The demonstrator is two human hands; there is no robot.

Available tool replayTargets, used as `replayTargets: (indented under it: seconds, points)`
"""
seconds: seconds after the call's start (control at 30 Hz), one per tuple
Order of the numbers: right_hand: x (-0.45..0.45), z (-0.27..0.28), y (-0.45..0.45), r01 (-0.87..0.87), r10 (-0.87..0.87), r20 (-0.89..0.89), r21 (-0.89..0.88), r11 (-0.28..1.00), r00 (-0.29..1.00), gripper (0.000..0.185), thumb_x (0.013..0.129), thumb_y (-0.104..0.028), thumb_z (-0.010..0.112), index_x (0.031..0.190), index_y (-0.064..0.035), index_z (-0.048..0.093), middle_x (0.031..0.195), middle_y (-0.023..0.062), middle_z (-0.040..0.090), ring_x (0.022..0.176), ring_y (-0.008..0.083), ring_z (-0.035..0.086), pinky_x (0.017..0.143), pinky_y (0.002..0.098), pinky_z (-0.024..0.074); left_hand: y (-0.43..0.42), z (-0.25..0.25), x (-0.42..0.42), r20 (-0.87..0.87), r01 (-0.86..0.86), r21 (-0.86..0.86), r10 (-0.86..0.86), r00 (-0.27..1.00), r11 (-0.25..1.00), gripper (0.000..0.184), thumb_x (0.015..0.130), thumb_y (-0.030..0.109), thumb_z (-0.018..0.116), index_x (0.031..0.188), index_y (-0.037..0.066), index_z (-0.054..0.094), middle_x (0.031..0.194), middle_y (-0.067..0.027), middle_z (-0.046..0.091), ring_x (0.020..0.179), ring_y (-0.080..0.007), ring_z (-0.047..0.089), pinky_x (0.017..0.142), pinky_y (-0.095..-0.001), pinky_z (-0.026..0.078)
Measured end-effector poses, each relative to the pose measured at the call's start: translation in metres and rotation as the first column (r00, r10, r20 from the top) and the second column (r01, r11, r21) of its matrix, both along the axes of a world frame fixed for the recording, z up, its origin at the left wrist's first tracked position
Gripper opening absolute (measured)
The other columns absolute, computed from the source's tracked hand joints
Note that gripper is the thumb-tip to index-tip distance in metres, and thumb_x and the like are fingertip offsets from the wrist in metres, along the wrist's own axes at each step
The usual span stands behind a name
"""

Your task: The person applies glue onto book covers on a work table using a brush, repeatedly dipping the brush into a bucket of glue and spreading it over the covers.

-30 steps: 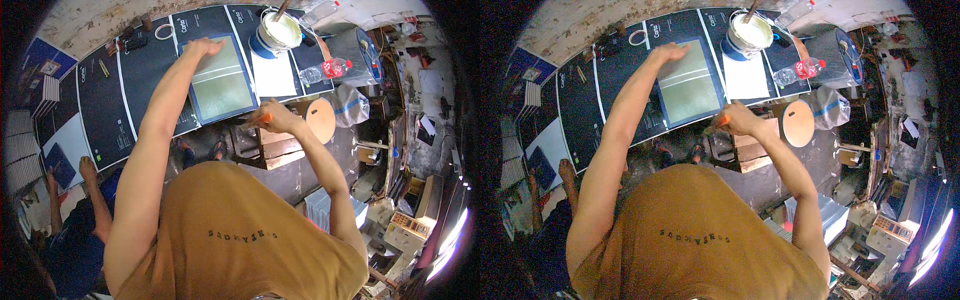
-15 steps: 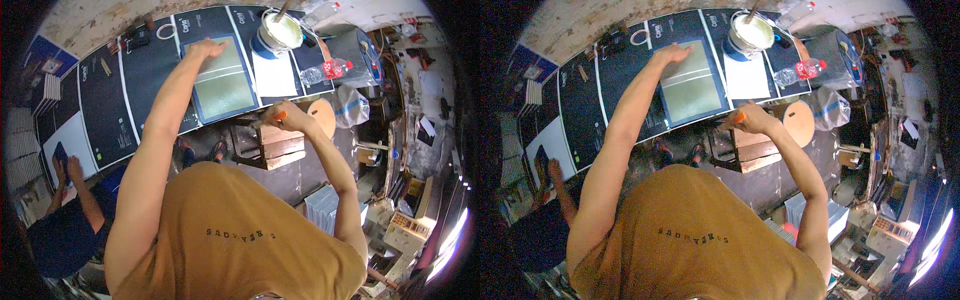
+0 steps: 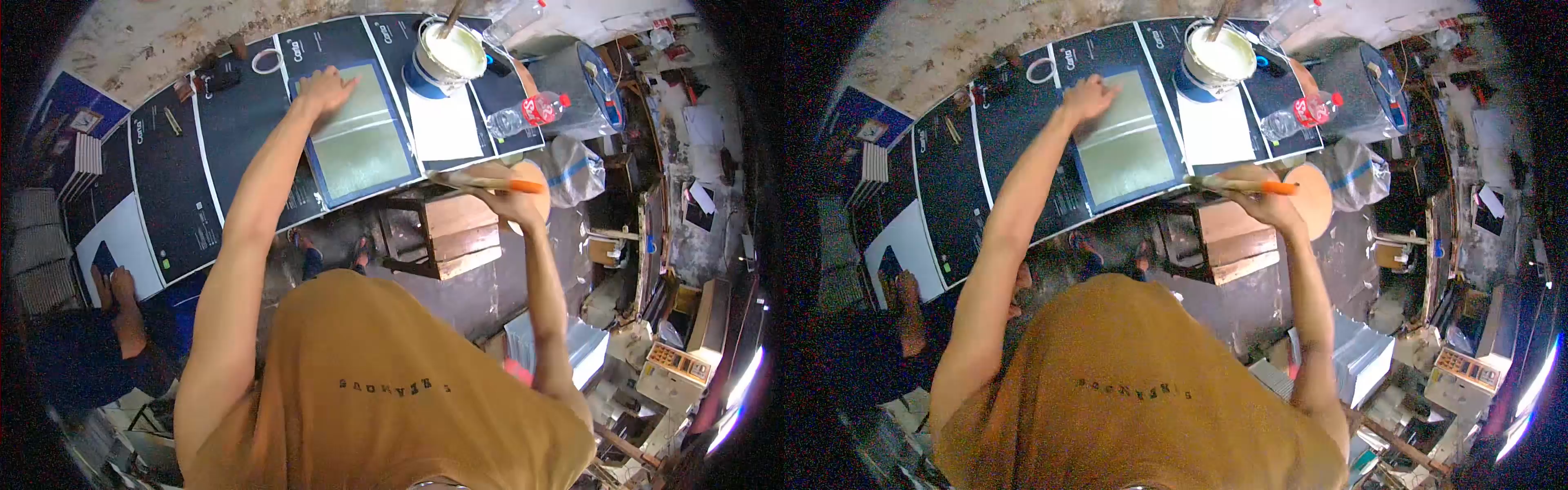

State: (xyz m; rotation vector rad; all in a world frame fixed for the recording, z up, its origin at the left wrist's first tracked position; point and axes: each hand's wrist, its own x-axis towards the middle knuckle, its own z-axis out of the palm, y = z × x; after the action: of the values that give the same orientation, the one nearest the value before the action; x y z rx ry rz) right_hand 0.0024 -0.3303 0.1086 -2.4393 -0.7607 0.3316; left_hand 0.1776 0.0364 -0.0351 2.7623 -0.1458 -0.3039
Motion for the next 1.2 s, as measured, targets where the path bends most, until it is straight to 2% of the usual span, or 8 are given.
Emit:
replayTargets:
  seconds: [0.07, 0.27, 0.53, 0.63, 0.77, 0.9, 1.03, 1.2]
  points:
    - [-0.011, 0.005, 0.005, 0.326, -0.306, -0.114, 0.297, 0.897, 0.945, 0.027, 0.088, -0.013, 0.073, 0.113, -0.0032, 0.07, 0.108, 0.0088, 0.072, 0.096, 0.0186, 0.067, 0.087, 0.0371, 0.0524, 0.008, -0.026, -0.036, 0.496, 0.08, -0.297, 0.082, 0.864, 0.952, 0.047, 0.097, 0.047, 0.054, 0.111, 0.003, 0.065, 0.124, -0.015, 0.057, 0.114, -0.0347, 0.056, 0.094, -0.0555, 0.042]
    - [-0.024, -0.04, 0.054, 0.766, -0.681, -0.376, 0.451, 0.458, 0.629, 0.036, 0.086, -0.023, 0.078, 0.11, 0.0021, 0.068, 0.101, 0.0087, 0.072, 0.086, 0.0136, 0.066, 0.075, 0.0278, 0.0527, 0.002, -0.004, -0.204, 0.285, 0.034, -0.274, 0.048, 0.957, 0.961, 0.029, 0.09, 0.023, 0.063, 0.111, 0.004, 0.056, 0.111, -0.015, 0.055, 0.107, -0.035, 0.054, 0.087, -0.0498, 0.04]
    - [-0.016, -0.103, 0.088, 0.757, -0.763, -0.032, -0.106, 0.645, 0.646, 0.038, 0.087, -0.039, 0.074, 0.083, -0.0016, 0.073, 0.075, 0.0148, 0.072, 0.067, 0.0233, 0.071, 0.061, 0.0386, 0.0536, -0.008, 0.004, -0.227, 0.083, 0.188, -0.046, -0.184, 0.979, 0.981, 0.033, 0.087, 0.028, 0.062, 0.11, 0.005, 0.066, 0.115, -0.0114, 0.061, 0.107, -0.0305, 0.056, 0.089, -0.0523, 0.039]
    - [-0.001, -0.136, -0.019, 0.832, -0.806, 0.315, 0.08, 0.549, 0.501, 0.027, 0.088, -0.026, 0.07, 0.083, 0.0011, 0.074, 0.071, 0.014, 0.071, 0.064, 0.0266, 0.07, 0.063, 0.0404, 0.0545, -0.002, 0.004, -0.226, 0.1, 0.215, -0.039, -0.211, 0.973, 0.976, 0.034, 0.086, 0.03, 0.062, 0.105, 0.002, 0.069, 0.111, -0.0129, 0.063, 0.105, -0.0297, 0.058, 0.088, -0.053, 0.039]
    - [0.007, -0.161, 0.005, 0.837, -0.955, -0.01, 0.484, 0.256, 0.298, 0.045, 0.081, -0.033, 0.079, 0.102, 0.0046, 0.068, 0.093, 0.0151, 0.072, 0.084, 0.0228, 0.07, 0.074, 0.0386, 0.0547, -0.006, 0.01, -0.219, 0.065, 0.241, -0.051, -0.238, 0.969, 0.969, 0.037, 0.084, 0.031, 0.063, 0.098, -0.002, 0.071, 0.104, -0.016, 0.065, 0.102, -0.0302, 0.06, 0.089, -0.0538, 0.038]
    - [-0.005, -0.121, 0.162, 0.649, -0.667, -0.012, 0.247, 0.72, 0.745, 0.042, 0.085, -0.042, 0.071, 0.08, -0.0002, 0.07, 0.076, 0.0151, 0.072, 0.075, 0.0325, 0.072, 0.073, 0.0453, 0.055, -0.007, 0.015, -0.219, 0.029, 0.273, -0.034, -0.272, 0.962, 0.961, 0.04, 0.084, 0.031, 0.062, 0.1, -0.004, 0.07, 0.108, -0.0163, 0.063, 0.107, -0.0305, 0.06, 0.091, -0.055, 0.037]
    - [0.006, -0.113, 0.066, 0.865, -0.852, 0.159, -0.042, 0.5, 0.5, 0.049, 0.086, -0.048, 0.066, 0.085, 0.0002, 0.074, 0.074, 0.0225, 0.07, 0.073, 0.0357, 0.072, 0.068, 0.0462, 0.0554, -0.004, 0.015, -0.221, -0.012, 0.254, -0.037, -0.254, 0.967, 0.967, 0.045, 0.087, 0.033, 0.06, 0.111, -0.004, 0.066, 0.12, -0.0159, 0.059, 0.11, -0.0297, 0.058, 0.092, -0.0566, 0.036]
    - [0.031, -0.107, 0.019, 0.788, -0.966, 0.092, 0.563, 0.25, 0.24, 0.035, 0.087, -0.031, 0.073, 0.085, 0.0038, 0.07, 0.077, 0.0132, 0.071, 0.073, 0.0222, 0.069, 0.068, 0.0379, 0.054, -0.003, 0.009, -0.227, -0.033, 0.188, -0.082, -0.192, 0.981, 0.979, 0.048, 0.088, 0.036, 0.061, 0.115, -0.004, 0.064, 0.122, -0.0159, 0.057, 0.113, -0.0299, 0.058, 0.094, -0.0595, 0.036]
